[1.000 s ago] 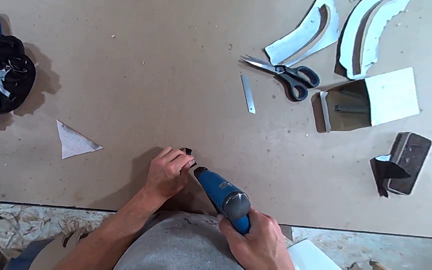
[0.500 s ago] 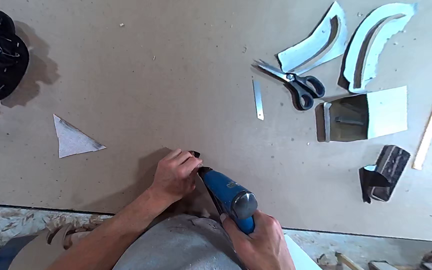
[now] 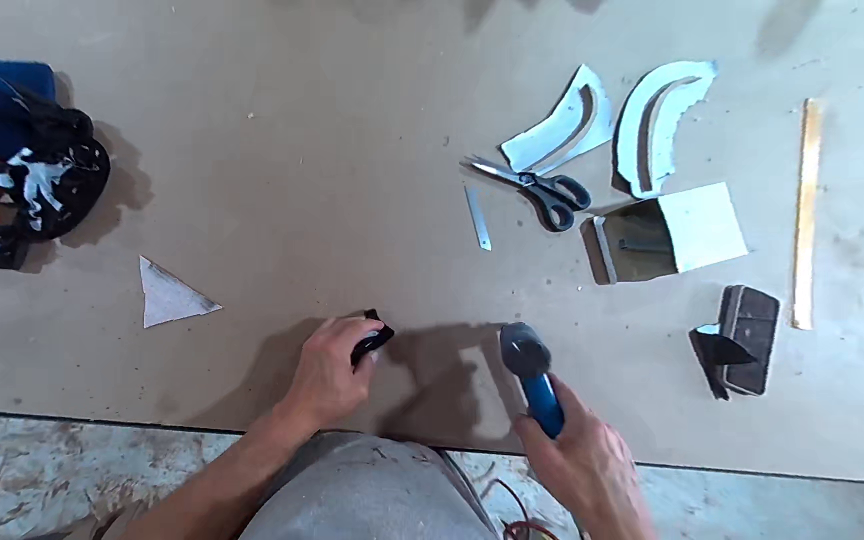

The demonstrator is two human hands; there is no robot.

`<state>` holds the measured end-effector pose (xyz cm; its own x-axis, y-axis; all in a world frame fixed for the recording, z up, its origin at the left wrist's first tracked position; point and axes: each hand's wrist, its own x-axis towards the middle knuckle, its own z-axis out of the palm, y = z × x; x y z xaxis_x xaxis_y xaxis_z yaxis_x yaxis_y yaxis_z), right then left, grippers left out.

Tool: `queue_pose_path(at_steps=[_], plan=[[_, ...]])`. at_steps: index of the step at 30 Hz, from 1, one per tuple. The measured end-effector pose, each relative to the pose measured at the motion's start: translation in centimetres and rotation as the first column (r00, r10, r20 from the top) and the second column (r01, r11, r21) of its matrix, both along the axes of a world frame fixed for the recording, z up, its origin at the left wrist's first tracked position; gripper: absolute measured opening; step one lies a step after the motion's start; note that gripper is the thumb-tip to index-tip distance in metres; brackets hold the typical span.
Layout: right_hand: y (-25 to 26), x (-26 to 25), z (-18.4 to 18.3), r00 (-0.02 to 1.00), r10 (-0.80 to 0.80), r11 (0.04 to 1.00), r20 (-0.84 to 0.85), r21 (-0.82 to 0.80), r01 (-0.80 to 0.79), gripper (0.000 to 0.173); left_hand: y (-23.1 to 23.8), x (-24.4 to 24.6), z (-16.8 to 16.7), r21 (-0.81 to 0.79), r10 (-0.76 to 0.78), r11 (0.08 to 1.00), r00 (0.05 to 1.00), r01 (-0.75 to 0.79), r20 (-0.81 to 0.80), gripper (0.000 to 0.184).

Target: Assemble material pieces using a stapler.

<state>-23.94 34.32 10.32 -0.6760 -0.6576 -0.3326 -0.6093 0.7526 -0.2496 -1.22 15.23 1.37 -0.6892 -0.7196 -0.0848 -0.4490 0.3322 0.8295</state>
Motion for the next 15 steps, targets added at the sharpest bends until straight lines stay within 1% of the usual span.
queue_pose_path(at_steps=[1,2,3,4,5,6,8,9,10,11,12,13,14,15], plan=[[0.0,-0.6,-0.8,1.0,0.006,1.0,0.016,-0.025,-0.006,0.067,-0.4,-0.1,1.5,0.212,0.048,0.977,0.996,-0.032,-0.069,0.043],[-0.1,-1.0,-1.6,0.999,0.01,0.999,0.036,-0.047,-0.008,0.07,-0.6,-0.2,3.1,0.386,0.092,0.922,0.983,-0.025,-0.157,0.046],[-0.3,-1.3,-2.2,0.999,0.017,0.998,0.049,-0.062,-0.014,0.071,-0.7,-0.3,4.6,0.501,0.126,0.865,0.962,0.012,-0.241,0.047],[-0.5,-1.5,-2.8,0.998,0.029,0.997,0.064,-0.072,-0.024,0.072,-0.6,-0.4,5.9,0.561,0.154,0.826,0.937,0.052,-0.313,0.047],[-0.5,-1.5,-3.1,0.997,0.045,0.996,0.066,-0.081,-0.04,0.068,-0.4,-0.6,7.1,0.59,0.17,0.802,0.914,0.09,-0.369,0.046],[-0.6,-1.4,-3.2,0.997,0.07,0.992,0.042,-0.105,-0.066,0.061,-0.2,-0.8,8.2,0.595,0.178,0.796,0.896,0.112,-0.407,0.043],[-1.2,-0.8,-2.3,0.994,0.112,0.954,0.008,-0.281,-0.105,0.049,0.3,-1.2,10.1,0.568,0.18,0.813,0.869,0.132,-0.46,0.04],[-1.8,-0.4,-1.3,0.987,0.14,0.906,0.075,-0.412,-0.097,0.048,0.7,-1.5,10.9,0.534,0.176,0.835,0.853,0.135,-0.492,0.038],[-2.5,0.3,0.0,0.945,0.21,0.831,0.251,-0.556,-0.037,0.051,1.2,-1.8,11.5,0.472,0.162,0.871,0.826,0.138,-0.54,0.037],[-3.3,1.1,1.5,0.836,0.328,0.744,0.44,-0.666,0.059,0.06,1.8,-2.2,12.0,0.383,0.135,0.914,0.794,0.13,-0.592,0.034],[-4.3,1.9,3.0,0.7,0.455,0.662,0.55,-0.735,0.147,0.066,2.4,-2.6,12.5,0.275,0.09,0.954,0.762,0.118,-0.641,0.031],[-5.2,2.6,4.1,0.6,0.566,0.578,0.565,-0.791,0.2,0.064,2.8,-3.1,13.0,0.169,0.045,0.981,0.728,0.098,-0.685,0.028],[-6.0,3.0,5.0,0.545,0.653,0.492,0.526,-0.842,0.222,0.057,3.2,-3.5,13.4,0.064,-0.006,0.995,0.696,0.074,-0.718,0.026],[-6.4,3.2,5.8,0.528,0.707,0.418,0.471,-0.88,0.227,0.048,3.5,-3.6,13.7,-0.043,-0.056,0.998,0.682,0.036,-0.729,0.023]])
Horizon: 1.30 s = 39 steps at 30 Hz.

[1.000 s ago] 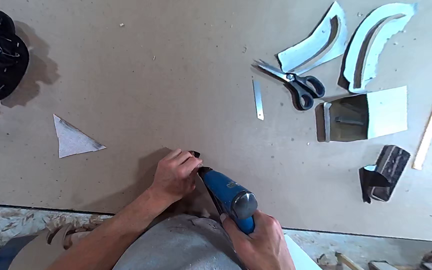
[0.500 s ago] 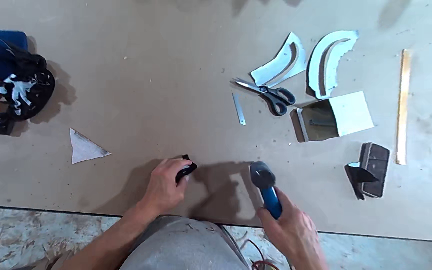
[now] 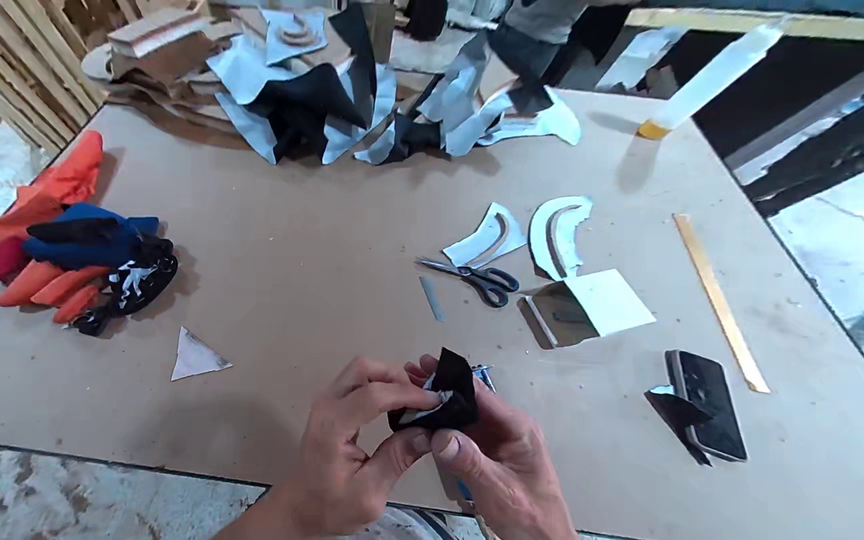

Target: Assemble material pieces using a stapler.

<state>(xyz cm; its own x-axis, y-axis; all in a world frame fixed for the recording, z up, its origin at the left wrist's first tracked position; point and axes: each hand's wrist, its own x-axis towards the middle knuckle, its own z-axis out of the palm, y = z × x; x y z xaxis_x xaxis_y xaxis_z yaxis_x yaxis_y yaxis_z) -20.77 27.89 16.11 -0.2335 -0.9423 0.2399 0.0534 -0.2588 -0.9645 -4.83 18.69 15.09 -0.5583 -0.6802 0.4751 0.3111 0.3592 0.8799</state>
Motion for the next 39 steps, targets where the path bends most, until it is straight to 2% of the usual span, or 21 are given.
queue_pose_path(at_steps=[2,5,7,9,11,13,14,18,20,22,24,27,30,34,36,39], plan=[[-0.2,-0.3,1.0,0.997,0.014,0.995,-0.074,-0.102,-0.022,0.042,-0.1,0.3,0.9,-0.231,0.078,0.97,0.997,-0.071,0.022,0.018],[0.6,-0.8,1.9,0.932,-0.038,0.992,-0.361,-0.128,-0.009,0.047,-0.4,1.6,1.6,-0.456,0.168,0.885,0.979,-0.097,0.117,0.014],[1.0,-1.2,2.0,0.81,-0.101,0.986,-0.577,-0.164,0.006,0.043,-0.4,2.5,2.0,-0.466,0.202,0.876,0.971,-0.123,0.125,0.013],[1.3,-1.7,2.4,0.634,-0.156,0.98,-0.757,-0.201,0.002,0.039,-0.6,3.1,3.4,-0.455,0.232,0.88,0.96,-0.139,0.156,0.017],[1.3,-2.2,3.1,0.495,-0.178,0.976,-0.851,-0.217,-0.024,0.035,-1.2,3.1,5.3,-0.52,0.17,0.854,0.947,-0.003,0.274,0.03],[1.2,-2.4,3.8,0.433,-0.191,0.971,-0.881,-0.234,-0.047,0.032,-1.8,2.6,6.2,-0.57,0.097,0.812,0.936,0.123,0.339,0.031],[1.1,-2.5,4.1,0.434,-0.185,0.97,-0.882,-0.234,-0.063,0.029,-2.1,2.4,6.2,-0.573,0.074,0.809,0.945,0.131,0.32,0.027],[1.5,-1.8,4.6,0.511,-0.108,0.978,-0.853,-0.183,-0.099,0.021,-2.2,2.5,6.5,-0.496,0.038,0.865,0.976,0.076,0.216,0.016],[1.3,-1.2,4.3,0.541,-0.177,0.964,-0.822,-0.256,-0.074,0.015,-1.2,2.6,6.5,-0.324,-0.016,0.943,0.987,0.068,0.16,0.016],[0.5,-0.2,2.8,0.536,-0.343,0.915,-0.771,-0.403,0.007,0.013,-0.1,2.5,6.0,-0.056,-0.047,0.997,0.994,0.053,0.101,0.015],[-1.0,0.5,0.6,0.517,-0.457,0.867,-0.724,-0.492,0.077,0.014,0.3,2.4,4.6,0.115,-0.016,0.993,0.992,0.002,0.123,0.014],[-4.5,1.9,-4.7,0.55,-0.462,0.869,-0.695,-0.478,0.127,0.019,-1.6,3.4,1.7,0.196,0.016,0.977,0.946,-0.084,0.324,0.011],[-8.5,4.1,-10.9,0.507,-0.405,0.914,-0.761,-0.342,0.217,0.014,-5.3,4.9,-3.5,0.132,0.018,0.986,0.862,-0.098,0.507,0.011],[-11.5,6.9,-18.0,0.511,-0.261,0.946,-0.819,-0.113,0.304,0.009,-7.5,5.9,-11.5,0.0,0.143,0.983,0.764,-0.184,0.629,0.012],[-10.7,6.8,-18.5,0.541,-0.133,0.963,-0.831,0.021,0.27,0.012,-7.0,6.0,-14.1,-0.051,0.182,0.979,0.749,-0.195,0.636,0.013],[-7.7,4.8,-16.2,0.477,0.135,0.962,-0.869,0.23,0.146,0.033,-5.7,5.8,-16.4,-0.228,0.242,0.966,0.745,-0.123,0.622,0.017]])
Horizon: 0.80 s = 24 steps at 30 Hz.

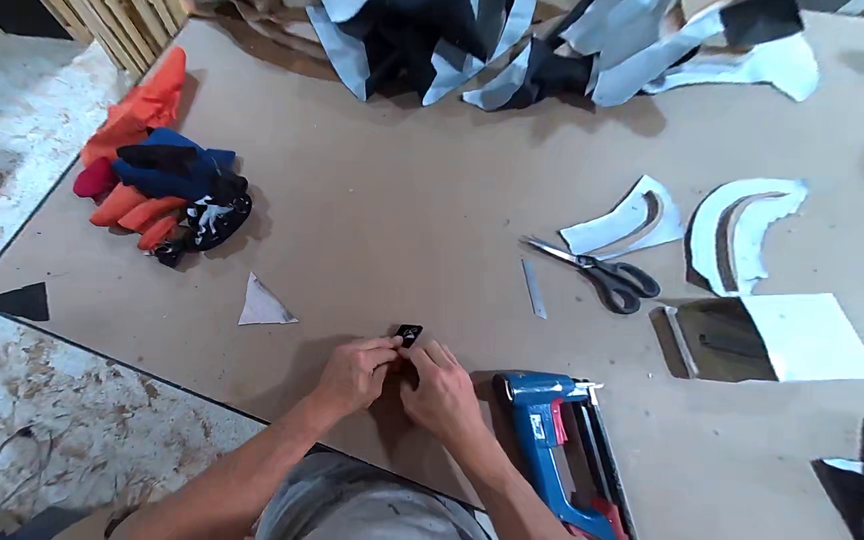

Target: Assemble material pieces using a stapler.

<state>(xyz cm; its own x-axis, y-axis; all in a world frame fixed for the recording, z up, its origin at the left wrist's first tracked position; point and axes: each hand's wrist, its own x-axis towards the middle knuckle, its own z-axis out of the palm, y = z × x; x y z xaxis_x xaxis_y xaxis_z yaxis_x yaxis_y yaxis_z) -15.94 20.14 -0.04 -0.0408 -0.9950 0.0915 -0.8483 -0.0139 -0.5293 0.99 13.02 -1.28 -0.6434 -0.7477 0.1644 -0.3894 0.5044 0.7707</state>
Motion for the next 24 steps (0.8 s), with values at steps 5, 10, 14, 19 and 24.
queue_pose_path(at_steps=[5,10,14,19,24], plan=[[7.7,-4.3,5.1,0.919,-0.363,0.93,-0.157,0.005,0.368,0.029,0.5,-1.1,0.5,-0.097,0.034,0.995,0.992,-0.023,0.121,0.017],[12.8,-6.5,4.3,0.736,-0.619,0.681,-0.274,0.281,0.677,0.095,-0.5,-1.5,1.6,-0.044,0.018,0.999,0.984,-0.011,0.178,0.016],[11.9,-6.7,5.5,0.703,-0.633,0.578,-0.323,0.407,0.707,0.087,-0.8,-1.3,1.0,-0.116,0.002,0.993,0.988,0.016,0.158,0.018],[10.5,-6.1,11.7,0.814,-0.531,0.677,-0.234,0.461,0.574,0.044,-1.2,-1.0,0.3,-0.099,-0.005,0.995,0.998,0.012,0.068,0.015],[6.5,-2.5,12.5,0.967,-0.235,0.883,-0.097,0.394,0.254,0.03,-1.6,-0.8,0.4,-0.088,-0.043,0.995,0.997,0.048,0.057,0.016]])
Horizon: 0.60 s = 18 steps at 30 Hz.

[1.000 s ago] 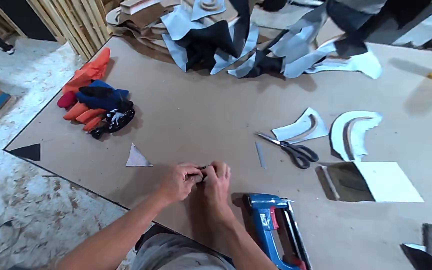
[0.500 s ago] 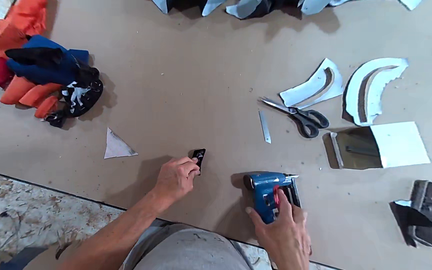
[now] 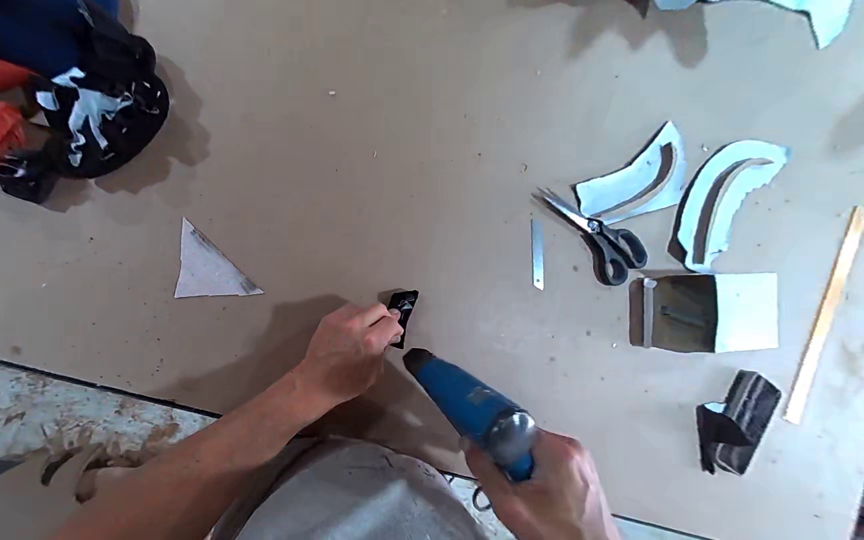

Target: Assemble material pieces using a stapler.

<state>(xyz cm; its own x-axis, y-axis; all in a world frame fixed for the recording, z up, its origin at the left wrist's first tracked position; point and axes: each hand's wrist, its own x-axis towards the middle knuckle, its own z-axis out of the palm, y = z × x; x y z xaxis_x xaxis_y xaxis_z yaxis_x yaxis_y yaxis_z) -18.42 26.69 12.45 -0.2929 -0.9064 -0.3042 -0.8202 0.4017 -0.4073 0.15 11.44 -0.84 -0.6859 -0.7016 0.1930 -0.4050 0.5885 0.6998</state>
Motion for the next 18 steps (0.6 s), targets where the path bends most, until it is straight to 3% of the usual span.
queue_pose_path(at_steps=[5,10,15,18], plan=[[-1.5,0.9,-1.2,0.995,0.062,0.997,-0.084,-0.042,-0.065,0.034,0.0,0.1,-0.1,-0.02,-0.008,1.0,1.0,0.007,-0.028,0.011],[-2.3,1.3,-1.0,0.991,0.07,0.997,-0.118,0.036,-0.066,0.037,0.1,0.2,-0.5,-0.045,-0.029,0.999,0.999,0.027,-0.043,0.017],[-2.7,1.3,-0.9,0.991,-0.008,0.994,-0.135,0.107,0.023,0.028,-0.3,0.4,-0.5,-0.045,-0.045,0.998,0.998,0.043,-0.045,0.017],[-0.1,-1.2,0.6,0.987,-0.138,0.985,-0.087,0.09,0.146,0.036,-0.8,1.1,-0.9,-0.003,-0.088,0.996,0.993,0.088,-0.083,0.018]])
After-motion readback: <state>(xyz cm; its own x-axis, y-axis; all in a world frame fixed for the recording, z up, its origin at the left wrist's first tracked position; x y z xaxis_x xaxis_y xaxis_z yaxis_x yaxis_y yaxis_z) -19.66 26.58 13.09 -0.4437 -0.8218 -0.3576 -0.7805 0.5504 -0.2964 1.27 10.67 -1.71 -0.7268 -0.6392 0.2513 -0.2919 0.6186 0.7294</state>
